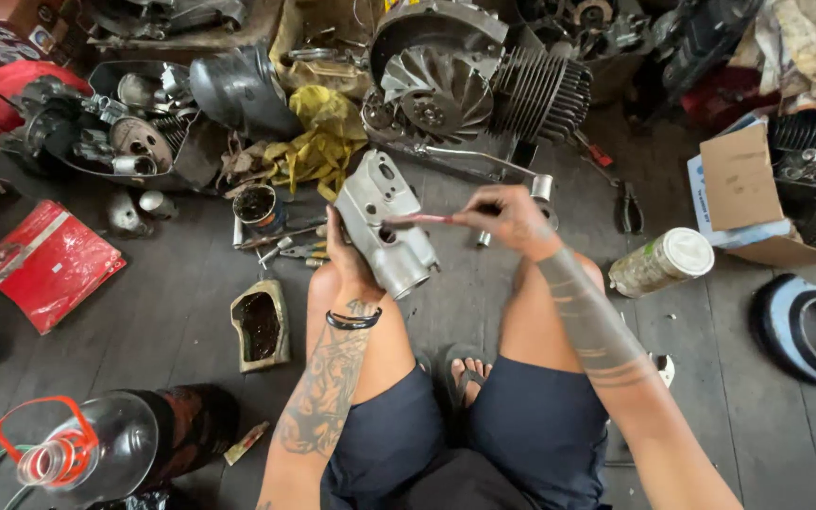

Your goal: Cleaning a motorcycle engine component with a small brush

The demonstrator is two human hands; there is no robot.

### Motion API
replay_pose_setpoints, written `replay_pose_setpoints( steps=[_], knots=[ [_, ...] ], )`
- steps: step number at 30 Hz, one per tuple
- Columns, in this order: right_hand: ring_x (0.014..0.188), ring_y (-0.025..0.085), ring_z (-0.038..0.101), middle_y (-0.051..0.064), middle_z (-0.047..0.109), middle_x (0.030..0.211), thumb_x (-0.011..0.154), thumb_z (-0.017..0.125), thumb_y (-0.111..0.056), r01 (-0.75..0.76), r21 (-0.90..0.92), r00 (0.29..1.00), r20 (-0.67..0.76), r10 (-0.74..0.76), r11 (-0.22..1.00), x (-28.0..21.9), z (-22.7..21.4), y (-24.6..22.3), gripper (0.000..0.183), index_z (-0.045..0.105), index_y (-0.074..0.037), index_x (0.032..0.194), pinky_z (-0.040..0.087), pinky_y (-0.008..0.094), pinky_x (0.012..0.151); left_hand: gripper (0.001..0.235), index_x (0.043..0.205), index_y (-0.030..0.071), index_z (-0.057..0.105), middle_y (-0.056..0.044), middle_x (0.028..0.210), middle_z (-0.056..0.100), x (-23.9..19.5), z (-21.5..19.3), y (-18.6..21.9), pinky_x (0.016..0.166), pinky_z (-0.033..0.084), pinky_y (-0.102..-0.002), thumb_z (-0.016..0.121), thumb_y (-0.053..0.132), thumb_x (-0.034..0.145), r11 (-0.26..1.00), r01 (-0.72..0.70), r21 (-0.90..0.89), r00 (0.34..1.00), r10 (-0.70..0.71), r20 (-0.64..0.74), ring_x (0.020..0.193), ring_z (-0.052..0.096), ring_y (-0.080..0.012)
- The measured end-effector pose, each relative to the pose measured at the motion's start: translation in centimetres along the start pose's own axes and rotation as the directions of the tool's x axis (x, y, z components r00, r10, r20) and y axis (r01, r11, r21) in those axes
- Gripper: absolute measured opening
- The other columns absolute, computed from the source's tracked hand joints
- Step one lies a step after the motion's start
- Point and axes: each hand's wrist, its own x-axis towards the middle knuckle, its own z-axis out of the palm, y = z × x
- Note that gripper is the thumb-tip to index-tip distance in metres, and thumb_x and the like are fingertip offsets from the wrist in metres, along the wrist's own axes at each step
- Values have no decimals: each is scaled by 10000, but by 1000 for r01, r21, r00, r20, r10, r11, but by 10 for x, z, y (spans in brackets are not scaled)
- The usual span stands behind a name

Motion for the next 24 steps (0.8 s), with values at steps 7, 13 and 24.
replay_pose_setpoints(
  steps=[7,13,24],
  knots=[
    [689,141,613,76,676,739,908,797,-165,9,-35,1000,16,-9,999,2,3,-29,92,781,-92,854,518,310,687,861,1411,65,583,-172,1443,589,-110,79,13,1181,419,-456,702,610,756,996,-16,86,996,23,-87,1325,573,-331],
    [657,123,600,60,665,717,885,829,-173,42,-21,997,64,-40,999,-4,10,-18,92,781,-113,834,483,291,634,873,1383,136,629,-189,1436,583,38,-33,-2,1171,415,-526,769,687,719,1000,-10,-27,1000,11,10,1327,567,-352],
    [608,123,555,63,642,709,885,832,-156,94,-30,994,65,-92,995,0,-9,-21,99,773,-94,835,449,275,591,739,1346,143,659,-138,1343,658,39,-31,-15,1147,455,-481,785,598,777,998,-63,23,998,63,13,1263,621,-295]
  ],
)
